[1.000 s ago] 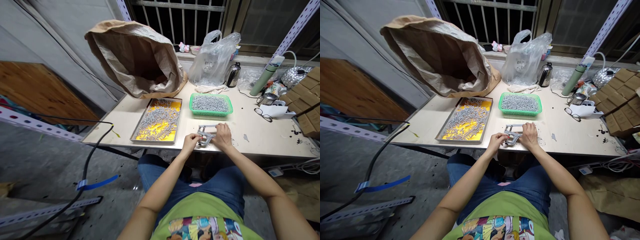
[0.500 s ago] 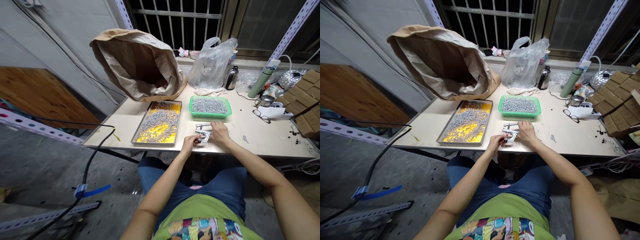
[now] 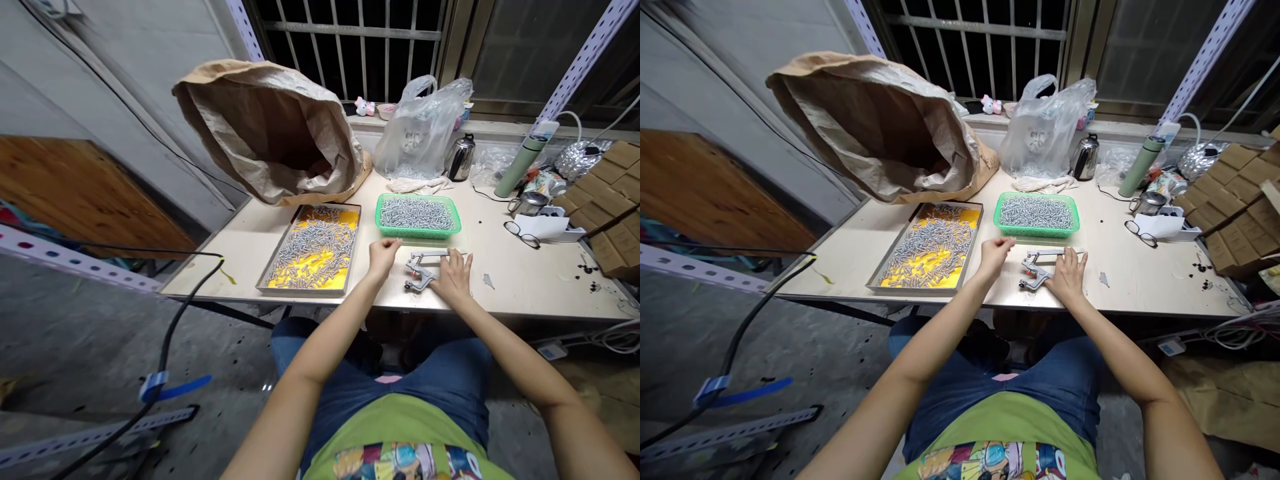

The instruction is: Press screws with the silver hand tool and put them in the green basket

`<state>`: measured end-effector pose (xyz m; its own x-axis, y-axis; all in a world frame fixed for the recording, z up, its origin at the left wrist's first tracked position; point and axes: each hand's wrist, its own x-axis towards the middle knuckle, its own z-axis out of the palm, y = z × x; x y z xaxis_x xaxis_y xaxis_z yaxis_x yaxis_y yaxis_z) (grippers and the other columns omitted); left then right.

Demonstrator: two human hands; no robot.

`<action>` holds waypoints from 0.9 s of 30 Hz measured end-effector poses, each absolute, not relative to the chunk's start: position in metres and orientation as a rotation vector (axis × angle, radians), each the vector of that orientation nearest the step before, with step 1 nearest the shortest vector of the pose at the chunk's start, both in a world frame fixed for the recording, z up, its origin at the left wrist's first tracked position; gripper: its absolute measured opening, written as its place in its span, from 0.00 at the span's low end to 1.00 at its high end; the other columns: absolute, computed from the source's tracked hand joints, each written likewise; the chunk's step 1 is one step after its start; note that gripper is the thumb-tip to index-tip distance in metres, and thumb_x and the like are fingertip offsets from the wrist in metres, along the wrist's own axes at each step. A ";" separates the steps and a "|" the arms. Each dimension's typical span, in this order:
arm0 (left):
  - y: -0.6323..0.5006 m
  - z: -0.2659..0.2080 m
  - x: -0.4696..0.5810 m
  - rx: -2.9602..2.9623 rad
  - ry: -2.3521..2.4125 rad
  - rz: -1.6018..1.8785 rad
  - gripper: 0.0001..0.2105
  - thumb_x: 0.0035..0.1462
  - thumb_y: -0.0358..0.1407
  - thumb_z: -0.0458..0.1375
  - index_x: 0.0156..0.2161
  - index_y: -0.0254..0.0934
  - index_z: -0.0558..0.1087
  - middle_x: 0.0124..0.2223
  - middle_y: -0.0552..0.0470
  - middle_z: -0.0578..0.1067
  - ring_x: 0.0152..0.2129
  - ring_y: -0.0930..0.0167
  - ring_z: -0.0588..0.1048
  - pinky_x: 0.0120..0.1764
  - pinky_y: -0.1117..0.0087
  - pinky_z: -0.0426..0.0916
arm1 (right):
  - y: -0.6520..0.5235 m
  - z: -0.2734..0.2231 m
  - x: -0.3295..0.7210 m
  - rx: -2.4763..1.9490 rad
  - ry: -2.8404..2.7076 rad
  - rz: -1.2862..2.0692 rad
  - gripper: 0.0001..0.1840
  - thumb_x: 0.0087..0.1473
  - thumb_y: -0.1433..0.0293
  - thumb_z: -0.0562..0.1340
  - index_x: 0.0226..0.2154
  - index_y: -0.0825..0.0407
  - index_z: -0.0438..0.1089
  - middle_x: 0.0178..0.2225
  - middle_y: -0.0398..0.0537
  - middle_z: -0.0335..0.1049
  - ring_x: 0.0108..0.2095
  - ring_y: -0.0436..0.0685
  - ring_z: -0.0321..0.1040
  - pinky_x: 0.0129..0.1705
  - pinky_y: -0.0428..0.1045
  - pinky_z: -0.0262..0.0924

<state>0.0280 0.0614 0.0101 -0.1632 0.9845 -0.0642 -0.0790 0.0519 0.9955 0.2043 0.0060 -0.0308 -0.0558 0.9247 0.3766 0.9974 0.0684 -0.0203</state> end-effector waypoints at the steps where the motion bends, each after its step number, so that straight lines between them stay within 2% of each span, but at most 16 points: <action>1: 0.077 0.019 0.034 1.081 1.299 1.319 0.05 0.46 0.33 0.62 0.24 0.32 0.75 0.25 0.52 0.75 0.28 0.72 0.72 0.35 0.72 0.65 | 0.005 -0.031 0.205 -1.941 -2.060 -0.346 0.37 0.54 0.48 0.52 0.47 0.66 0.68 0.55 0.73 0.61 0.59 0.73 0.52 0.61 0.74 0.35; 3: 0.105 0.034 0.047 1.167 1.323 1.264 0.05 0.46 0.32 0.63 0.28 0.30 0.77 0.28 0.50 0.76 0.32 0.70 0.74 0.39 0.71 0.65 | 0.005 -0.032 0.206 -1.943 -2.066 -0.329 0.37 0.53 0.48 0.52 0.47 0.65 0.68 0.55 0.73 0.61 0.58 0.73 0.53 0.61 0.74 0.36; 6: 0.125 0.048 0.054 1.293 1.427 1.159 0.15 0.45 0.32 0.66 0.40 0.27 0.77 0.33 0.46 0.77 0.35 0.67 0.75 0.43 0.68 0.65 | 0.005 -0.033 0.206 -1.914 -2.088 -0.316 0.35 0.53 0.49 0.53 0.46 0.64 0.69 0.55 0.72 0.62 0.57 0.73 0.53 0.61 0.74 0.37; 8: 0.121 0.048 0.043 1.391 1.463 1.139 0.17 0.46 0.33 0.65 0.42 0.27 0.76 0.34 0.44 0.78 0.34 0.66 0.75 0.44 0.68 0.66 | 0.005 -0.034 0.208 -1.901 -2.099 -0.305 0.34 0.53 0.50 0.54 0.46 0.64 0.69 0.55 0.72 0.61 0.57 0.73 0.54 0.61 0.74 0.37; 11: 0.104 0.042 -0.005 1.506 1.533 1.179 0.10 0.48 0.32 0.62 0.37 0.31 0.77 0.34 0.46 0.78 0.32 0.68 0.74 0.42 0.69 0.66 | 0.005 -0.037 0.209 -1.896 -2.109 -0.274 0.34 0.52 0.50 0.54 0.46 0.63 0.69 0.55 0.71 0.61 0.57 0.73 0.53 0.61 0.74 0.37; 14: 0.086 0.035 -0.072 1.536 1.760 1.146 0.03 0.47 0.28 0.59 0.28 0.33 0.76 0.30 0.48 0.77 0.30 0.69 0.73 0.39 0.71 0.66 | 0.007 -0.040 0.207 -1.897 -2.109 -0.233 0.34 0.52 0.49 0.54 0.45 0.62 0.70 0.55 0.70 0.61 0.57 0.73 0.53 0.62 0.73 0.37; 19: 0.071 0.025 -0.136 1.510 1.936 0.833 0.08 0.40 0.24 0.58 0.16 0.36 0.69 0.16 0.55 0.67 0.19 0.72 0.66 0.29 0.71 0.60 | 0.008 -0.042 0.204 -1.841 -2.109 -0.202 0.35 0.52 0.47 0.52 0.46 0.61 0.69 0.55 0.69 0.61 0.57 0.73 0.53 0.61 0.74 0.36; 27: 0.076 0.027 -0.123 1.471 2.002 0.527 0.15 0.33 0.17 0.57 0.10 0.37 0.61 0.11 0.58 0.57 0.18 0.72 0.63 0.28 0.70 0.56 | 0.004 -0.036 0.203 -1.901 -2.127 -0.223 0.37 0.52 0.46 0.54 0.46 0.63 0.70 0.54 0.70 0.62 0.56 0.73 0.55 0.60 0.73 0.42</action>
<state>-0.1233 0.0755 0.0273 -0.2123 0.9504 -0.2274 0.7152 0.3097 0.6265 0.2029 0.0044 -0.0356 -0.0959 0.9468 0.3071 0.9899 0.1230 -0.0701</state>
